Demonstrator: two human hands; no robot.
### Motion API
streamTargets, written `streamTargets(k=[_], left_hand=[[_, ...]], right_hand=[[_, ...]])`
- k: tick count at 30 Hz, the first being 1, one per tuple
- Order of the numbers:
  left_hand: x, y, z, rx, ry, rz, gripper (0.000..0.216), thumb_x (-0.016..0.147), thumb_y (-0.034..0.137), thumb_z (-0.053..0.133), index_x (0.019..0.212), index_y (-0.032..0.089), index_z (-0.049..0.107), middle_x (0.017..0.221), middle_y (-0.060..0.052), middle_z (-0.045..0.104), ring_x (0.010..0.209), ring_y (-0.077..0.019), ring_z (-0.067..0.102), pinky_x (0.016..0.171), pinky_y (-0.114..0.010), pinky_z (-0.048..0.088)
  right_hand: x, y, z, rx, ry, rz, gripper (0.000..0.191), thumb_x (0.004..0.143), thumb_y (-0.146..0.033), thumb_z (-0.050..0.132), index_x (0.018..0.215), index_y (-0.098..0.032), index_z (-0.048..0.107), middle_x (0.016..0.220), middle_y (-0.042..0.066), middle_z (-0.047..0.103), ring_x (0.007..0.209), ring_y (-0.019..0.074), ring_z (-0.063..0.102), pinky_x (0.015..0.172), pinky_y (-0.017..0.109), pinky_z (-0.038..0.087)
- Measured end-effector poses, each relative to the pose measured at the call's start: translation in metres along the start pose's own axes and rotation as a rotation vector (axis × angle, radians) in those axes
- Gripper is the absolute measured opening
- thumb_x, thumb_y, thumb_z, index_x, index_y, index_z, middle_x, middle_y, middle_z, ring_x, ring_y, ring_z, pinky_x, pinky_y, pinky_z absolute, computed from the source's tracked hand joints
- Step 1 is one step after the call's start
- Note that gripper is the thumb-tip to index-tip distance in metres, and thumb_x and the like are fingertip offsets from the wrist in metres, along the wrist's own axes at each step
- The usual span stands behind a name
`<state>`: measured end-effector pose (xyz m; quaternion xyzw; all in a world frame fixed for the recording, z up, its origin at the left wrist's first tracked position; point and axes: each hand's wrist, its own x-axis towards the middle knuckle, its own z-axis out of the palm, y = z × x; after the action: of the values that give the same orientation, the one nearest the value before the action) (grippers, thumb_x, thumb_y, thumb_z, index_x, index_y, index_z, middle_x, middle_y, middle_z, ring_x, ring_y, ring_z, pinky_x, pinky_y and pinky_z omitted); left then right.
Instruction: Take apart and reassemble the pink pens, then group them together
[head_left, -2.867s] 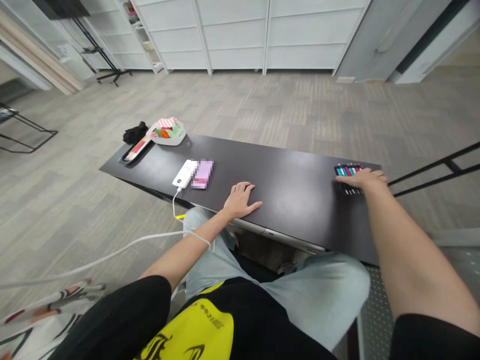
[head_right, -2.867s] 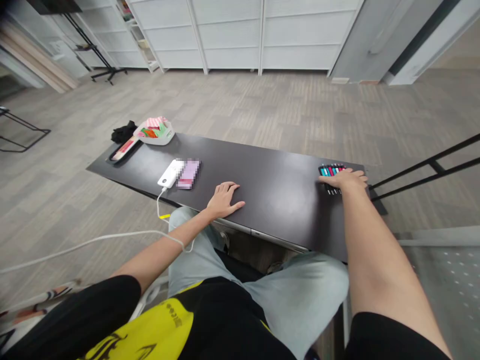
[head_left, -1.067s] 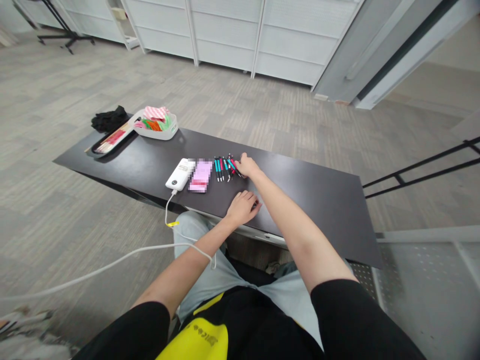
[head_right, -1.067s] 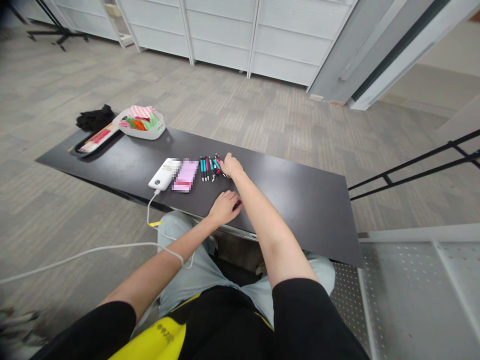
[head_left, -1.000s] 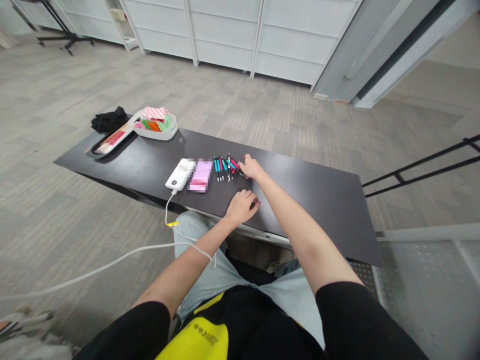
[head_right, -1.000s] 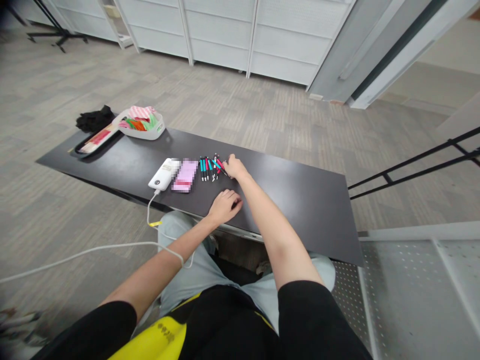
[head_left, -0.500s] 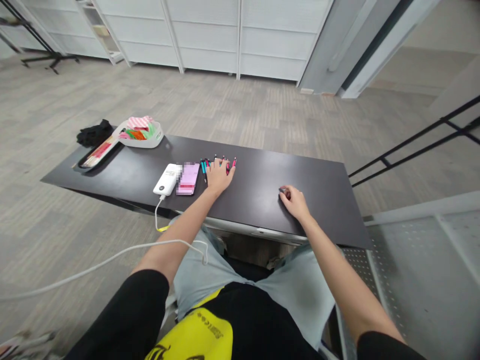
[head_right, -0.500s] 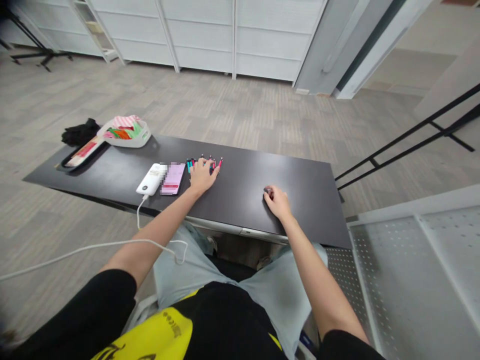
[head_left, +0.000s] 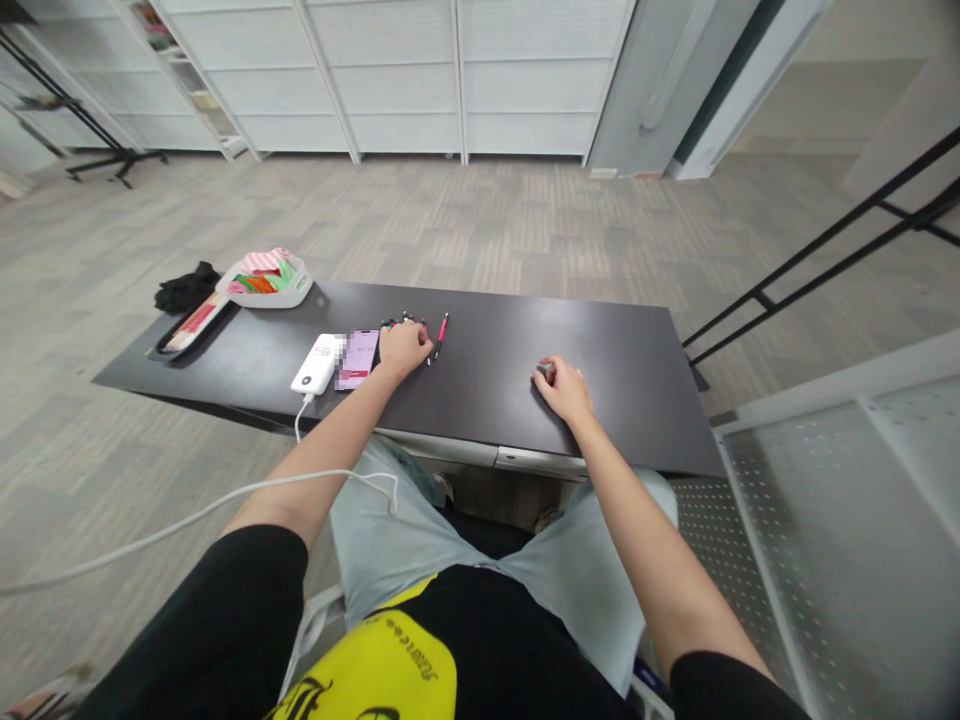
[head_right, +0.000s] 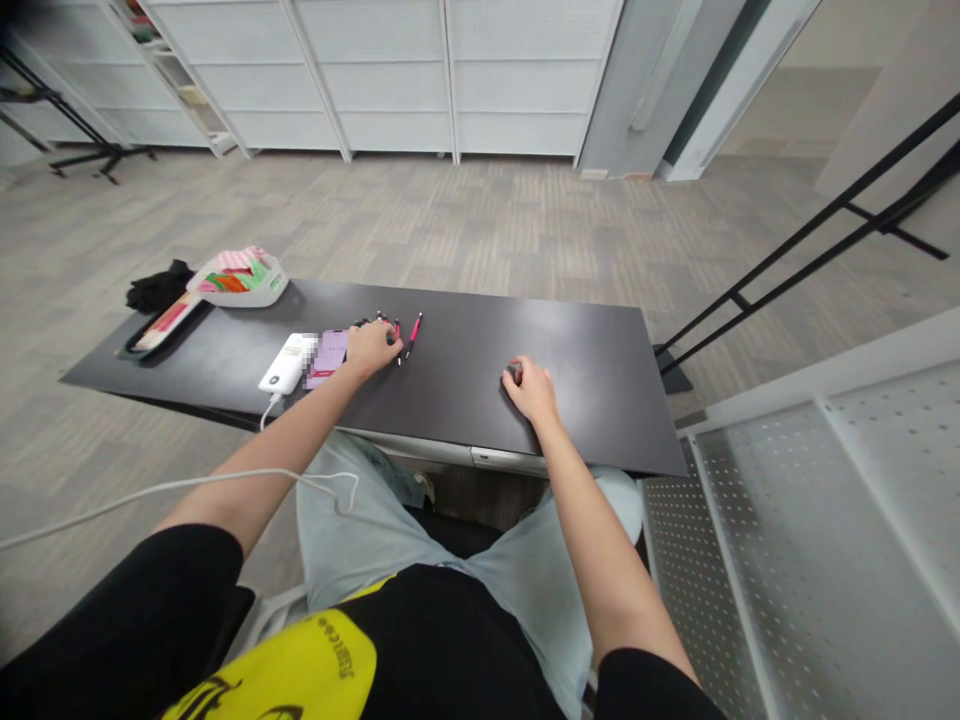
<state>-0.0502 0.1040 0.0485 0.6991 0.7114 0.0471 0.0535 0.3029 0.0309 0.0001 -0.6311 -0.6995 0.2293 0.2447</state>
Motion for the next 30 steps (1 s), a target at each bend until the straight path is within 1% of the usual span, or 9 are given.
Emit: streamTargets(k=[3, 6, 9, 15, 18, 22, 26, 28, 30], left_hand=[[0.002, -0.005, -0.002, 0.016, -0.012, 0.011, 0.023, 0.107, 0.024, 0.064, 0.114, 0.024, 0.086, 0.135, -0.014, 0.085, 0.14, -0.0404, 0.074, 0.12, -0.056, 0.047], [0.003, -0.008, -0.003, 0.001, -0.031, 0.048, 0.03, 0.103, 0.02, 0.065, 0.123, 0.028, 0.086, 0.146, -0.012, 0.083, 0.145, -0.0388, 0.071, 0.12, -0.053, 0.049], [0.002, -0.006, -0.004, -0.015, -0.032, 0.06, 0.034, 0.102, 0.019, 0.064, 0.126, 0.027, 0.086, 0.153, -0.015, 0.079, 0.147, -0.0397, 0.069, 0.122, -0.053, 0.047], [0.012, 0.013, 0.005, -0.07, 0.007, 0.046, 0.039, 0.111, 0.045, 0.065, 0.132, 0.02, 0.086, 0.147, -0.024, 0.08, 0.151, -0.0502, 0.065, 0.129, -0.065, 0.038], [0.022, 0.027, 0.013, -0.129, -0.01, 0.018, 0.028, 0.105, 0.042, 0.075, 0.115, 0.018, 0.087, 0.132, -0.026, 0.084, 0.148, -0.0516, 0.068, 0.131, -0.065, 0.036], [0.022, 0.046, 0.028, -0.3, -0.025, 0.013, 0.015, 0.103, 0.033, 0.078, 0.091, 0.025, 0.081, 0.107, -0.019, 0.086, 0.128, -0.0462, 0.078, 0.117, -0.059, 0.052], [-0.008, 0.076, 0.053, -0.576, 0.056, 0.13, 0.009, 0.108, 0.033, 0.073, 0.103, 0.03, 0.08, 0.117, -0.014, 0.086, 0.114, -0.0383, 0.08, 0.105, -0.051, 0.059], [-0.027, 0.092, 0.069, -0.724, 0.108, 0.205, 0.007, 0.107, 0.033, 0.074, 0.105, 0.033, 0.081, 0.121, -0.012, 0.085, 0.114, -0.0365, 0.08, 0.102, -0.05, 0.061], [-0.043, 0.104, 0.084, -0.868, 0.131, 0.275, 0.004, 0.101, 0.033, 0.081, 0.099, 0.036, 0.083, 0.116, -0.01, 0.084, 0.111, -0.0361, 0.08, 0.102, -0.051, 0.063]], right_hand=[[0.001, 0.002, 0.004, 0.002, 0.016, -0.007, 0.014, 0.107, -0.036, 0.066, 0.119, -0.036, 0.073, 0.094, 0.008, 0.08, 0.098, 0.0386, 0.08, 0.102, 0.053, 0.057], [0.003, 0.004, 0.008, -0.014, 0.027, 0.007, 0.015, 0.106, -0.036, 0.067, 0.12, -0.033, 0.071, 0.095, 0.009, 0.08, 0.1, 0.0377, 0.079, 0.102, 0.051, 0.056], [0.004, 0.005, 0.011, -0.027, 0.033, 0.022, 0.017, 0.106, -0.035, 0.065, 0.122, -0.029, 0.069, 0.096, 0.01, 0.08, 0.103, 0.0375, 0.079, 0.103, 0.05, 0.055], [0.006, 0.006, 0.012, -0.027, 0.037, 0.027, 0.014, 0.106, -0.036, 0.066, 0.118, -0.03, 0.066, 0.097, 0.009, 0.08, 0.101, 0.0361, 0.078, 0.103, 0.049, 0.054], [0.006, 0.005, 0.011, -0.017, 0.055, 0.024, 0.01, 0.104, -0.036, 0.067, 0.112, -0.032, 0.065, 0.094, 0.007, 0.079, 0.097, 0.035, 0.077, 0.099, 0.047, 0.055], [0.008, 0.005, 0.011, -0.002, 0.073, 0.024, 0.011, 0.102, -0.038, 0.069, 0.112, -0.032, 0.066, 0.089, 0.006, 0.076, 0.093, 0.0349, 0.077, 0.097, 0.048, 0.056], [0.008, 0.007, 0.012, 0.035, 0.102, 0.015, 0.036, 0.1, -0.04, 0.074, 0.134, -0.029, 0.068, 0.095, 0.007, 0.077, 0.092, 0.0359, 0.077, 0.097, 0.052, 0.061], [0.006, 0.007, 0.011, 0.041, 0.143, -0.023, 0.061, 0.096, -0.042, 0.08, 0.152, -0.026, 0.063, 0.119, 0.014, 0.079, 0.096, 0.0364, 0.078, 0.101, 0.055, 0.064], [0.003, 0.008, 0.01, 0.037, 0.17, -0.087, 0.082, 0.095, -0.044, 0.086, 0.168, -0.025, 0.055, 0.149, 0.022, 0.071, 0.107, 0.0374, 0.078, 0.107, 0.059, 0.065]])
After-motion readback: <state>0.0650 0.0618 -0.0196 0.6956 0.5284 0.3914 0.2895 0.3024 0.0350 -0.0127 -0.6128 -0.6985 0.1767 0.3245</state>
